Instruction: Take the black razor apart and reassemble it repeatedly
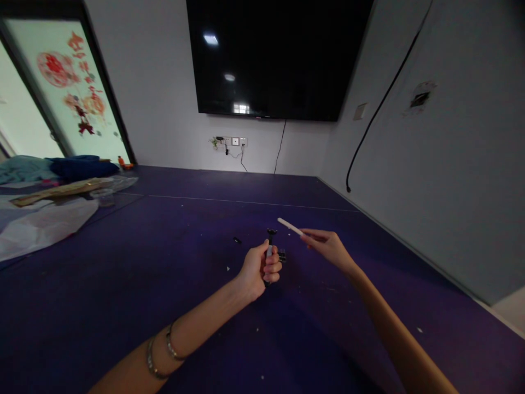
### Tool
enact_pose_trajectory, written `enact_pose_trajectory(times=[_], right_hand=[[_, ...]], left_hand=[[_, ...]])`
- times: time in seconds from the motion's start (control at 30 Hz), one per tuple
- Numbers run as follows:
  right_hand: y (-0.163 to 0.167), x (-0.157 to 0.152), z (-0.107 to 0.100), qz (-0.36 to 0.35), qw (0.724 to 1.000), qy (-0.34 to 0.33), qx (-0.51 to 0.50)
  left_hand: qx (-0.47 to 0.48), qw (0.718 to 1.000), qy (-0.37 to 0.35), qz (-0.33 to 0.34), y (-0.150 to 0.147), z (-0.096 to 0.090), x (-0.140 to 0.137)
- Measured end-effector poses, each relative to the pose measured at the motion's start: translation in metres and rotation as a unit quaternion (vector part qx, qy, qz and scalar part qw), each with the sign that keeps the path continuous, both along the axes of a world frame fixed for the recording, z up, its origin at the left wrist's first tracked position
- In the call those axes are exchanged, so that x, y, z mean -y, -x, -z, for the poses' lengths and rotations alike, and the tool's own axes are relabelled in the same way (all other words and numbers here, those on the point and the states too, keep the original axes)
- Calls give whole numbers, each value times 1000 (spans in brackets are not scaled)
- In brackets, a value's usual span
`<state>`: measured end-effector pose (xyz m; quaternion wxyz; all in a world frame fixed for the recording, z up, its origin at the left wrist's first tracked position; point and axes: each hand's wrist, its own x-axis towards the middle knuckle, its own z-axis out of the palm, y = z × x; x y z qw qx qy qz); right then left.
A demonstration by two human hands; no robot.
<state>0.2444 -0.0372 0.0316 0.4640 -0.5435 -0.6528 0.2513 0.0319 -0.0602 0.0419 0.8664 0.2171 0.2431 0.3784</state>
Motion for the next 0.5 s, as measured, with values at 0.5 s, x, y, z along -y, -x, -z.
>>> enact_pose_trajectory(times=[0.5], right_hand=[[59,12,25,66,985,-22,158]], left_hand=[[-43,961,-264,-74,26,-31,-17]])
